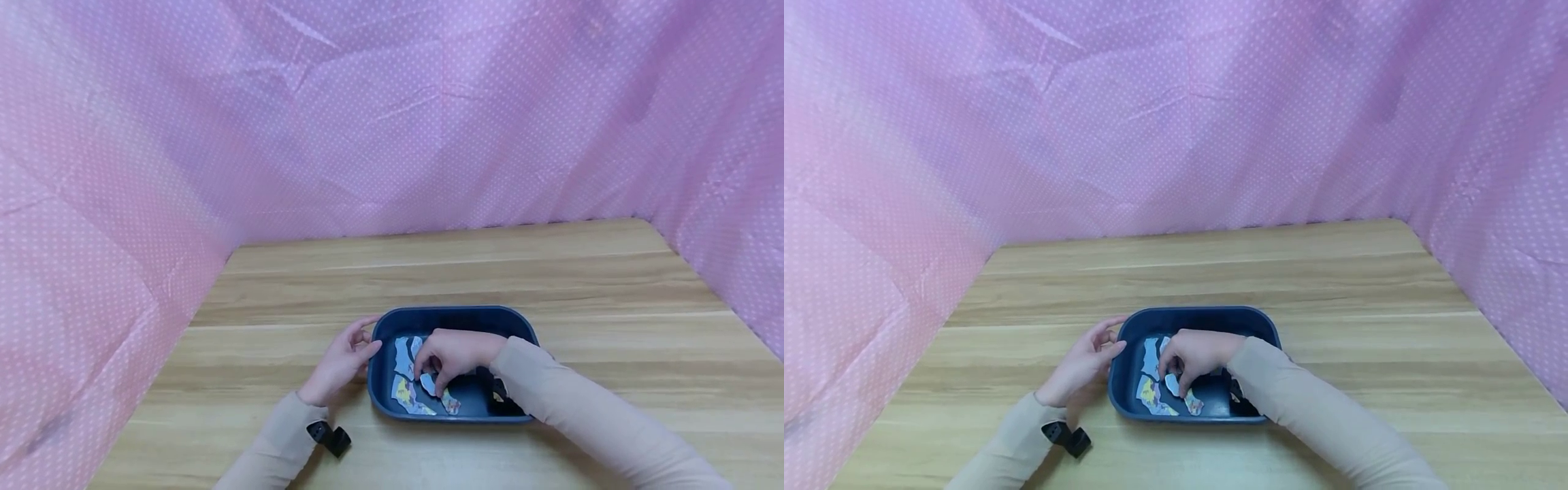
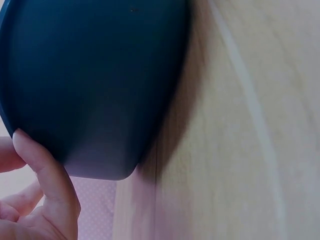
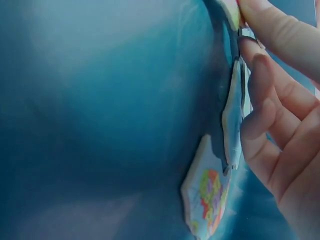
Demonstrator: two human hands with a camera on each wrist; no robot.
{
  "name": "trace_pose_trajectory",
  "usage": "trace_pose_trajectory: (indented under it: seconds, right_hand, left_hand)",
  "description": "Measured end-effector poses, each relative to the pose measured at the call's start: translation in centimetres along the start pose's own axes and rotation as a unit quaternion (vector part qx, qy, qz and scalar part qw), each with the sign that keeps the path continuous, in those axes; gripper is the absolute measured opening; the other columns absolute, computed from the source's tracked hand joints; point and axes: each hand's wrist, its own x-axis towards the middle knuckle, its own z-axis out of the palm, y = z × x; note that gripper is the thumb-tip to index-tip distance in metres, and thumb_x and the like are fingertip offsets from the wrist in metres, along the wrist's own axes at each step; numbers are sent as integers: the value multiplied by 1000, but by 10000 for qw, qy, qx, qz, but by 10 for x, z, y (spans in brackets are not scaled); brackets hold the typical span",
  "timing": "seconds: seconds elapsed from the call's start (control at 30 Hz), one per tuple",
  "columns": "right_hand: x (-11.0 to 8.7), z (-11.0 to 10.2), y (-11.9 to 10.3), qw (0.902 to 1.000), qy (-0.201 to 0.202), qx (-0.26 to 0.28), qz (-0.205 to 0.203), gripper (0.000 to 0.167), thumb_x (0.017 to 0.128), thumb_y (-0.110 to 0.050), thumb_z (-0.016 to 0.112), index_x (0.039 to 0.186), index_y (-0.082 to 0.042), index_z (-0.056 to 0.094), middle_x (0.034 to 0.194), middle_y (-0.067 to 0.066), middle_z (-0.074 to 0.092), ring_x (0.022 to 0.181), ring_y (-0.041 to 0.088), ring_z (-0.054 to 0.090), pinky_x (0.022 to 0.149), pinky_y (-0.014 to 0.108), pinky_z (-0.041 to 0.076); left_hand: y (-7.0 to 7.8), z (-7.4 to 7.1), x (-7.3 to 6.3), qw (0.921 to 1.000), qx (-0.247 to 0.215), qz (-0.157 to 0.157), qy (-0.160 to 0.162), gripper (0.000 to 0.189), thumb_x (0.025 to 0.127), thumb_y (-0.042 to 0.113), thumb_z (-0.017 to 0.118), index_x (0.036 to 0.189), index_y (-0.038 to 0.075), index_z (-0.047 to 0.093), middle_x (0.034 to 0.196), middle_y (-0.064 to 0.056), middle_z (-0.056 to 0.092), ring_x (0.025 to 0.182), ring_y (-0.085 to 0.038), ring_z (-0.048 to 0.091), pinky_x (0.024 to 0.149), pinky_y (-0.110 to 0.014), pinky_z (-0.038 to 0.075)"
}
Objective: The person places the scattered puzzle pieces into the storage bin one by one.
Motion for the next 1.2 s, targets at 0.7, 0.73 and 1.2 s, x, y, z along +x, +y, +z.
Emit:
trace_pose_trajectory:
  seconds: [0.7, 0.73, 1.2]
  right_hand:
    - [-1, -3, -2, 9985, 252, -487, 15, 32, 69, -20, 84, 99, -20, 72, 79, -13, 62, 69, 2, 52, 64, 18, 46]
    - [-1, -3, -2, 9985, 260, -490, 24, 32, 69, -21, 84, 99, -21, 72, 79, -12, 61, 69, 2, 52, 64, 18, 45]
    - [-8, -18, -6, 9896, 1223, 284, -703, 28, 79, -13, 76, 105, -7, 68, 83, -1, 64, 67, 1, 53, 61, 21, 49]
  left_hand:
    - [7, 1, 2, 10000, -41, 59, -51, 45, 95, 10, 56, 137, 18, 47, 97, -10, 55, 65, -15, 56, 61, -27, 50]
    - [7, 1, 2, 9999, -39, 78, -62, 45, 95, 10, 56, 137, 17, 47, 97, -10, 55, 65, -15, 56, 61, -27, 50]
    - [2, 1, 0, 9999, 85, -64, 122, 45, 93, 12, 60, 136, 20, 48, 95, -10, 55, 65, -17, 53, 62, -28, 48]
